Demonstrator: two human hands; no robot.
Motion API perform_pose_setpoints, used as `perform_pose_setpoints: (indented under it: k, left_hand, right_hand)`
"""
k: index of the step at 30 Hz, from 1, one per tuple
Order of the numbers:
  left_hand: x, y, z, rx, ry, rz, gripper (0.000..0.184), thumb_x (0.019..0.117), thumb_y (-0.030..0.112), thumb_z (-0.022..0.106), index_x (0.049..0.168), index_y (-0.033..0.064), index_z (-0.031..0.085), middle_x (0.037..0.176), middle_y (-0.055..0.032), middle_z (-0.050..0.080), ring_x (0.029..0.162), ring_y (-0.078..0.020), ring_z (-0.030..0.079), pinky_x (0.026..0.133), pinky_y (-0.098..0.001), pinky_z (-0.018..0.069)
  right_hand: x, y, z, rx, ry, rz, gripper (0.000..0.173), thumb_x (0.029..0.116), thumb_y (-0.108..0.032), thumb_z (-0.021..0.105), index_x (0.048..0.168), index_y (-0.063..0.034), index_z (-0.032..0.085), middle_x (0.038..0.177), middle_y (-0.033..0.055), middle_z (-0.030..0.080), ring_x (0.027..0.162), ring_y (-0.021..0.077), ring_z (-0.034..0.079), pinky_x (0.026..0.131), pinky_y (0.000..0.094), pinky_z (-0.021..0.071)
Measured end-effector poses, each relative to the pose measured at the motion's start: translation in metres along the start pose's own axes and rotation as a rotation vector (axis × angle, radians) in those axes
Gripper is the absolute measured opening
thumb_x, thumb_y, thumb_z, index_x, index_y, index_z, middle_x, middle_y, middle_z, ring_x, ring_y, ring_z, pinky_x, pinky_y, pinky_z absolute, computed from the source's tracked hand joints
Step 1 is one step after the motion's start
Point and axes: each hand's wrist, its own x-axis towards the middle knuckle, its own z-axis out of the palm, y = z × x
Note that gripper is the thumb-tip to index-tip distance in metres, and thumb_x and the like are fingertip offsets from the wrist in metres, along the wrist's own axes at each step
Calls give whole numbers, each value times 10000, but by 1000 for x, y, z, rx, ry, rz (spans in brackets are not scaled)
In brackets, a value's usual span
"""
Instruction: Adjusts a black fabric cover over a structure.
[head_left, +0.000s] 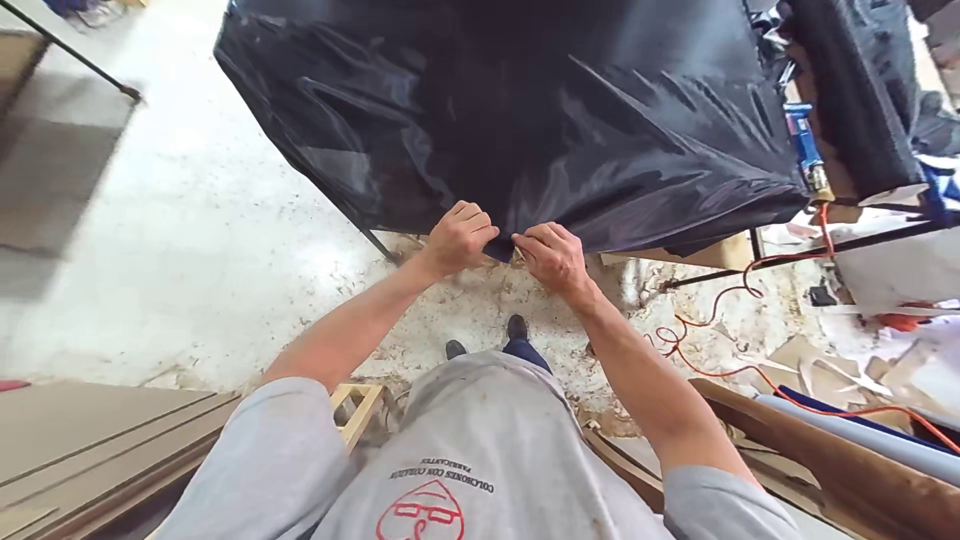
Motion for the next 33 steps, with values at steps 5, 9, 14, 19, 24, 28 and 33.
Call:
perform_pose_setpoints:
  k: [5,9,14,19,24,28,33]
  left_hand:
    - [-4,-5,-3,3,-47,88,176,949,35,598,994,46,767,927,-113,722,984,-291,688,974,-431,524]
    - [4,-7,-9,-4,-130,161,167,939,34,582,952,36,749,928,-116,722,995,-292,688,979,-433,518]
    - [13,-5,-12,26,-186,73,130,928,24,611,931,58,737,1070,-110,730,1096,-285,679,987,-444,528]
    - [11,-2,-10,-10,-129,-47,257,971,14,580,1144,88,755,1010,-103,752,1016,-280,714,931,-427,560]
    - [5,-2,-6,-3,-85,23,257,919,-2,600,1067,86,790,913,-99,743,931,-270,706,891,-413,554]
    - [6,-8,-8,-22,-146,83,250,901,4,600,1049,80,787,880,-100,724,915,-280,696,897,-424,545]
    - [10,-10,-16,-24,-245,153,242,905,10,641,1093,82,775,903,-104,717,946,-281,694,921,-423,542]
  right_hand:
    - [4,2,-4,72,-65,-55,177,935,-44,632,1008,-71,791,944,105,729,913,258,700,813,373,585]
    - [5,4,-8,81,-88,-74,171,931,-47,628,987,-69,788,940,100,727,905,253,700,805,366,586]
    - [17,0,-11,-9,-87,-56,142,951,-85,630,937,-73,771,942,95,730,893,251,709,772,378,588]
    - [18,-7,-8,-57,-14,10,122,933,-101,656,918,-81,775,966,92,747,924,246,724,797,389,596]
    - [8,-10,-6,4,-25,36,141,921,-51,651,955,-68,787,950,111,731,918,259,715,794,374,601]
    - [5,-12,-4,45,-64,29,161,907,-12,636,955,-60,781,952,113,727,920,262,713,798,374,603]
    - [5,-12,-7,23,-94,30,163,916,-20,625,945,-65,779,943,110,724,895,258,709,774,375,601]
